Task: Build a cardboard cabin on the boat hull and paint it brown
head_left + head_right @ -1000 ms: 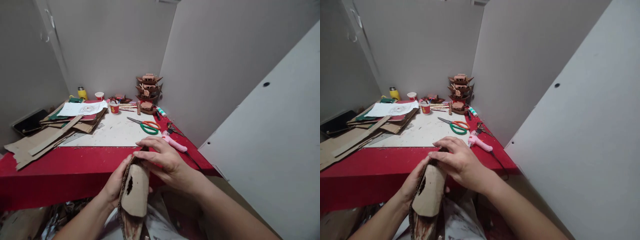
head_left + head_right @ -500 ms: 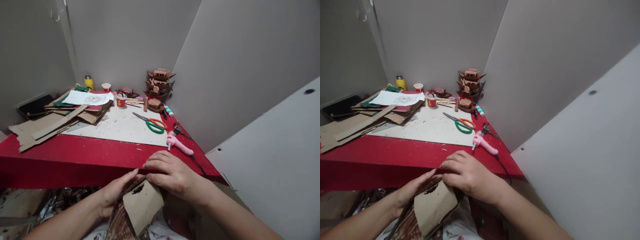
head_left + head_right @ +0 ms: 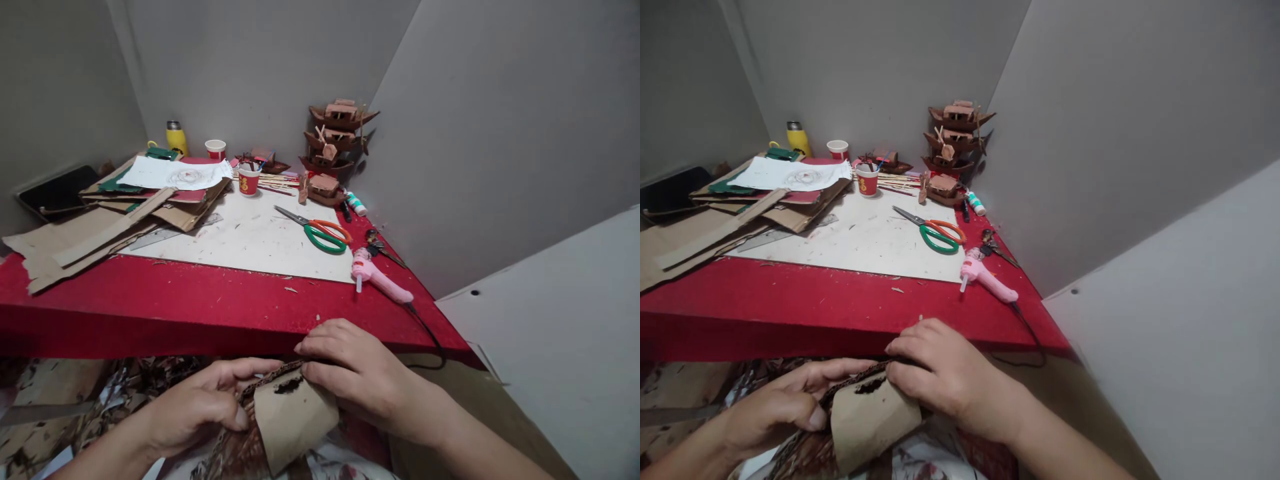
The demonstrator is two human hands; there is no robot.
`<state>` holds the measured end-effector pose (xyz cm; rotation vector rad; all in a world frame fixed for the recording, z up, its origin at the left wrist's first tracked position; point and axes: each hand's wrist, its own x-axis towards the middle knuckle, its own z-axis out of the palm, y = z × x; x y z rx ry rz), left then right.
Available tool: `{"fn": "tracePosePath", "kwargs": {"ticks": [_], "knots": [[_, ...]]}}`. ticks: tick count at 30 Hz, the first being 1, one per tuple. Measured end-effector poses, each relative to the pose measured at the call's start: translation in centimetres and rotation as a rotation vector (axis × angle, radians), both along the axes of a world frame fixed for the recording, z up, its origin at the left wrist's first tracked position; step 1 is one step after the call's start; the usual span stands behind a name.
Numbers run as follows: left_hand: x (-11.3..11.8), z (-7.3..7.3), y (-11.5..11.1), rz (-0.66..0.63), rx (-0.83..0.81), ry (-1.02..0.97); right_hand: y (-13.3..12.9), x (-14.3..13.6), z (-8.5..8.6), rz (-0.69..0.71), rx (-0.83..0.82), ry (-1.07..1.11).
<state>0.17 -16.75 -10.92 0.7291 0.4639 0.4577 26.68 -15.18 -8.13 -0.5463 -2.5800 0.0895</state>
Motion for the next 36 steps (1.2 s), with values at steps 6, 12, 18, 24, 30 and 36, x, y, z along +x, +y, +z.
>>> {"fn": "tracePosePath", "kwargs": {"ticks": [6, 12, 18, 24, 30, 36], "knots": [[-0.1, 0.3, 0.0, 0.059, 0.191, 0.299, -0.6, -0.5, 0.9, -0.035, 0.187, -0.056], [-0.2, 0.2, -0.7, 0.136, 0.275, 0.451, -0.5, -0.6, 0.5, -0.007, -0.04, -0.02], [0.4, 1.6, -1.1, 0.115, 0.244, 0.363, -1.0, -0.3, 0.8, 0.005, -0.145, -0.014], [0.7, 1.5, -1.3, 0.071, 0.185, 0.289, -1.6, -0.3, 1.8, 0.095, -0.153, 0.008], [0.7, 1.3, -1.8, 0.054, 0.185, 0.34, -1.9, -0.2, 2.3, 0.122, -0.223, 0.02], [1.2, 1.6, -1.8, 0.056, 0.161, 0.261, -2.3, 0.1, 2.3, 0.107, -0.296, -0.038]]}}
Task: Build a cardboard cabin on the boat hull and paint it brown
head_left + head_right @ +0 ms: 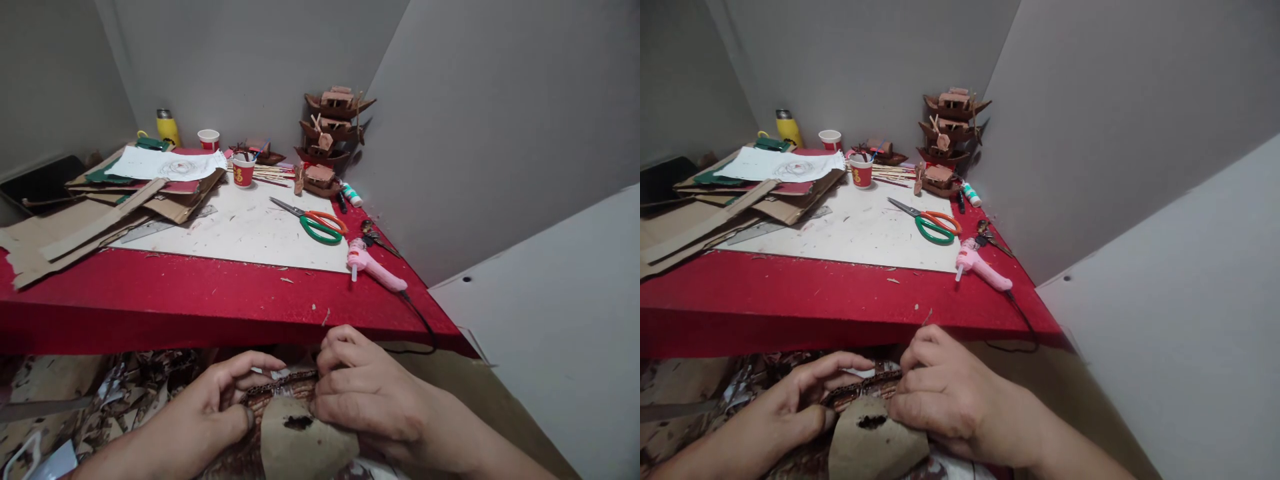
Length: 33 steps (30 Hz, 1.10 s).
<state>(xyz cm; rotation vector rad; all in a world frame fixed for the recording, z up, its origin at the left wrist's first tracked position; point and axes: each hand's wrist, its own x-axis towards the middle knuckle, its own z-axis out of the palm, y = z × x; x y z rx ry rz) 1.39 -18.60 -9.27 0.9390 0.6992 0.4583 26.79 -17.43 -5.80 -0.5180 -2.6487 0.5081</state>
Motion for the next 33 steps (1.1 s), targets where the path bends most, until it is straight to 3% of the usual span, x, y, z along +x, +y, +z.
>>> {"fn": "tracePosePath", "kwargs": {"ticks": [6, 12, 17, 21, 27, 33], "knots": [[0.5, 0.3, -0.3, 0.018, 0.002, -0.006, -0.2, 0.0, -0.9, -0.105, 0.026, 0.016], [1.5, 0.9, -0.3, 0.008, 0.057, 0.055, -0.5, -0.3, -0.4, -0.216, 0.11, 0.021], [1.8, 1.2, -0.4, 0.023, 0.114, 0.132, -0.1, -0.2, -0.3, -0.172, 0.086, -0.034], [1.5, 1.4, -0.2, -0.007, 0.3, 0.223, 0.2, 0.0, -0.6, -0.163, 0.111, -0.023], [1.1, 2.0, -0.2, -0.036, 0.594, 0.394, 0.3, 0.2, -0.1, -0.208, -0.012, -0.007], [0.5, 3.9, -0.1, -0.106, 0.781, 0.42, 0.1, 0.3, 1.2, -0.189, -0.018, 0.0]]}}
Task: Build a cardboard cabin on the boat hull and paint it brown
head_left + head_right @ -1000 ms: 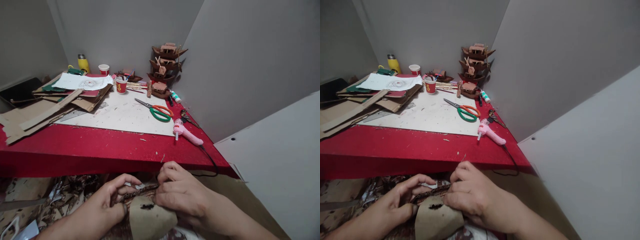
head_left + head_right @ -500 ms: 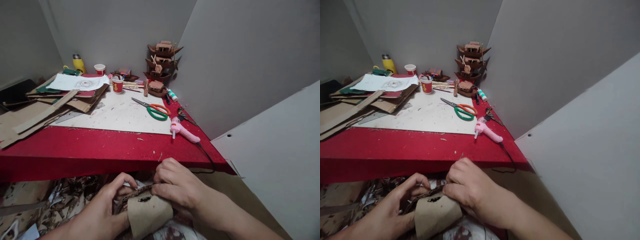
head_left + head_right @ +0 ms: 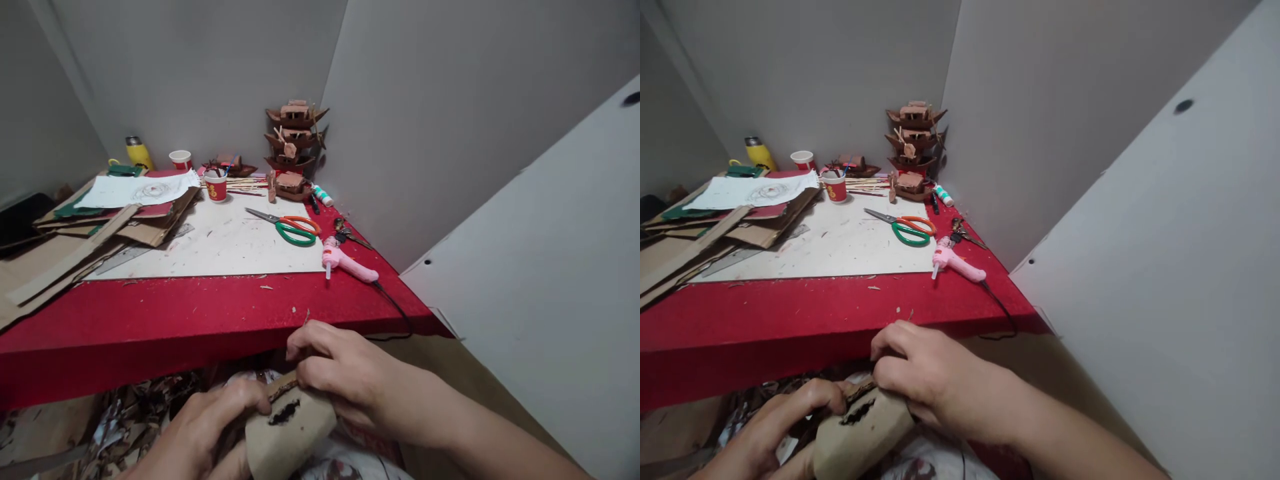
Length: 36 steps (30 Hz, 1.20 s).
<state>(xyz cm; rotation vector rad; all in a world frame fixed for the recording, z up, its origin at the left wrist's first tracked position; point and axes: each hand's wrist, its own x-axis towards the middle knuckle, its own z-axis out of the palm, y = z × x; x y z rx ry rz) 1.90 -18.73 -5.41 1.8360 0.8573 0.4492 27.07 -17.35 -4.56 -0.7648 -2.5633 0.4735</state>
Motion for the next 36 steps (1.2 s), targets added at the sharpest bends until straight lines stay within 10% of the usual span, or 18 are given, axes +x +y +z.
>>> {"fn": "tracePosePath", "kwargs": {"ticks": [7, 18, 26, 36], "knots": [[-0.3, 1.1, 0.6, -0.007, 0.181, 0.088, 0.3, -0.4, 0.1, 0.103, -0.021, 0.032], [-0.4, -0.8, 2.1, -0.093, 1.141, 0.425, 1.1, -1.1, -0.7, 0.019, 0.089, 0.004], [0.2, -0.3, 4.5, -0.18, 1.157, 0.601, 3.3, -1.3, -0.5, -0.136, 0.159, -0.197], [0.7, 3.1, 10.0, 0.023, 0.821, 0.675, 9.3, -2.7, 1.2, -0.156, 0.181, -0.14]]}}
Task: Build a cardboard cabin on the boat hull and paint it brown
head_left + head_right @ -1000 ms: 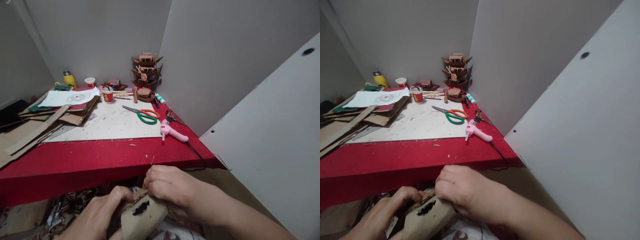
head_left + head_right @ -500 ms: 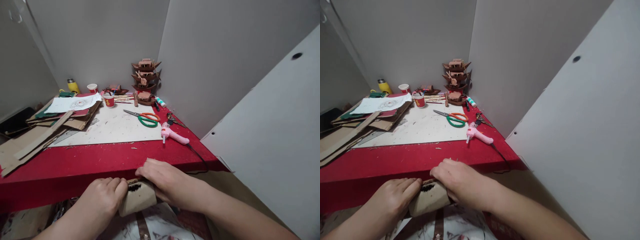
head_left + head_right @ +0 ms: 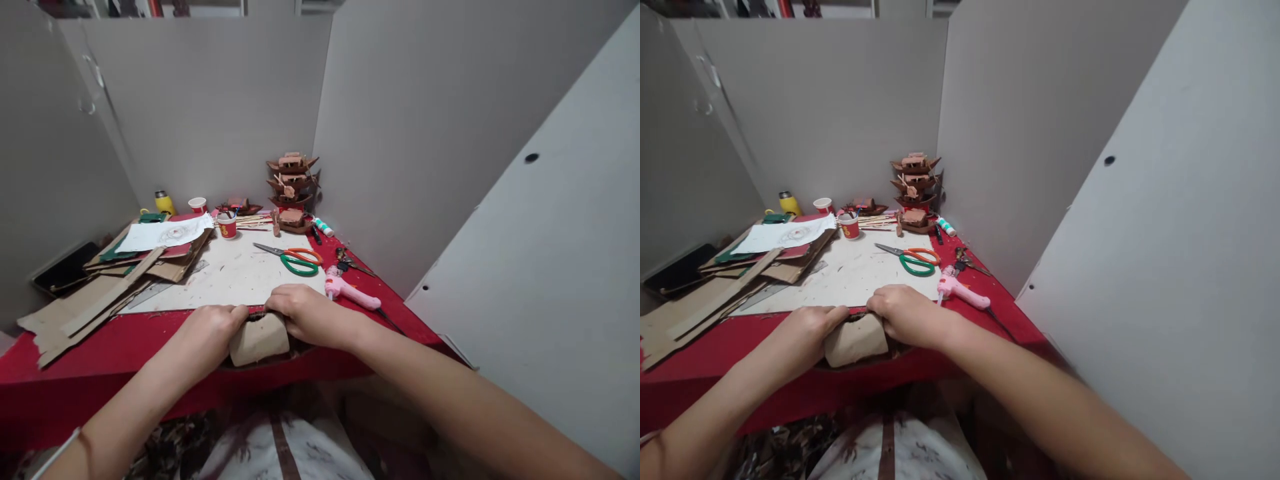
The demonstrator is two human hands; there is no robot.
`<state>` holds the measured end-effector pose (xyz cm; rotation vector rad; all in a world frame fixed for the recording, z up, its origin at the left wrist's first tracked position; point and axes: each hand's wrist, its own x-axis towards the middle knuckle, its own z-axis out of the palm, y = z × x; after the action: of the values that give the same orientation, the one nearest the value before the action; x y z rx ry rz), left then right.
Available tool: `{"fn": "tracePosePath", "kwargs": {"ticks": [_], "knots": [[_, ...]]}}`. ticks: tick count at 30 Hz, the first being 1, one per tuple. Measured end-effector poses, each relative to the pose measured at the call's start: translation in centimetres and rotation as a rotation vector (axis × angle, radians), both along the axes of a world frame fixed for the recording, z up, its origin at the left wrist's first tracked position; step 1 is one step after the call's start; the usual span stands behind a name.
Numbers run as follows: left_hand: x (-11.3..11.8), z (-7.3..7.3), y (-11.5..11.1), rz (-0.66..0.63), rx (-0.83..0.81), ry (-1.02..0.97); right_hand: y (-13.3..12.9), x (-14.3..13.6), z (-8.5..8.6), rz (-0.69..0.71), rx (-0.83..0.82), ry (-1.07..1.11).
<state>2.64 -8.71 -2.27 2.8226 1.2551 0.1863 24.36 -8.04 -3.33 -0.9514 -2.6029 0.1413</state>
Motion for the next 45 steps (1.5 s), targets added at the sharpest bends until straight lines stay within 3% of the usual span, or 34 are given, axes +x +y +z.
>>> {"fn": "tracePosePath", "kwargs": {"ticks": [4, 8, 14, 19, 24, 30, 35, 40, 42, 45], "knots": [[-0.3, -0.4, 2.4, 0.033, 0.016, -0.056, 3.3, -0.8, 0.5, -0.012, -0.009, -0.011], [-1.2, -1.1, 4.4, 0.14, 0.075, -0.194, 5.8, 0.1, 2.4, -0.1, -0.022, 0.025], [-3.2, -2.0, 8.3, 0.374, 0.146, -0.512, 8.4, 4.5, 5.1, -0.459, -0.02, 0.063], [-3.3, -2.5, 11.9, 0.428, 0.009, -0.723, 6.4, 8.6, 4.3, -0.761, -0.064, -0.097], [-2.8, -3.0, 14.0, 0.351, -0.187, -0.83, 1.8, 10.4, 0.9, -0.892, -0.142, -0.22], [-2.6, -2.9, 13.6, 0.237, -0.203, -0.845, 0.4, 10.6, -2.1, -0.858, -0.219, -0.227], [-3.1, -2.6, 11.7, 0.269, 0.005, -0.77, 0.4, 11.2, -3.2, -0.866, -0.234, -0.195], [-3.3, -3.3, 10.4, 0.26, 0.231, -0.668, -0.6, 12.1, -4.3, -0.927, -0.193, -0.083], [-3.3, -3.7, 10.3, 0.228, 0.302, -0.62, -1.7, 12.5, -4.3, -0.978, -0.139, 0.056], [-3.0, -4.0, 10.1, 0.187, 0.387, -0.556, -3.8, 12.3, -3.6, -1.021, -0.045, 0.433]]}}
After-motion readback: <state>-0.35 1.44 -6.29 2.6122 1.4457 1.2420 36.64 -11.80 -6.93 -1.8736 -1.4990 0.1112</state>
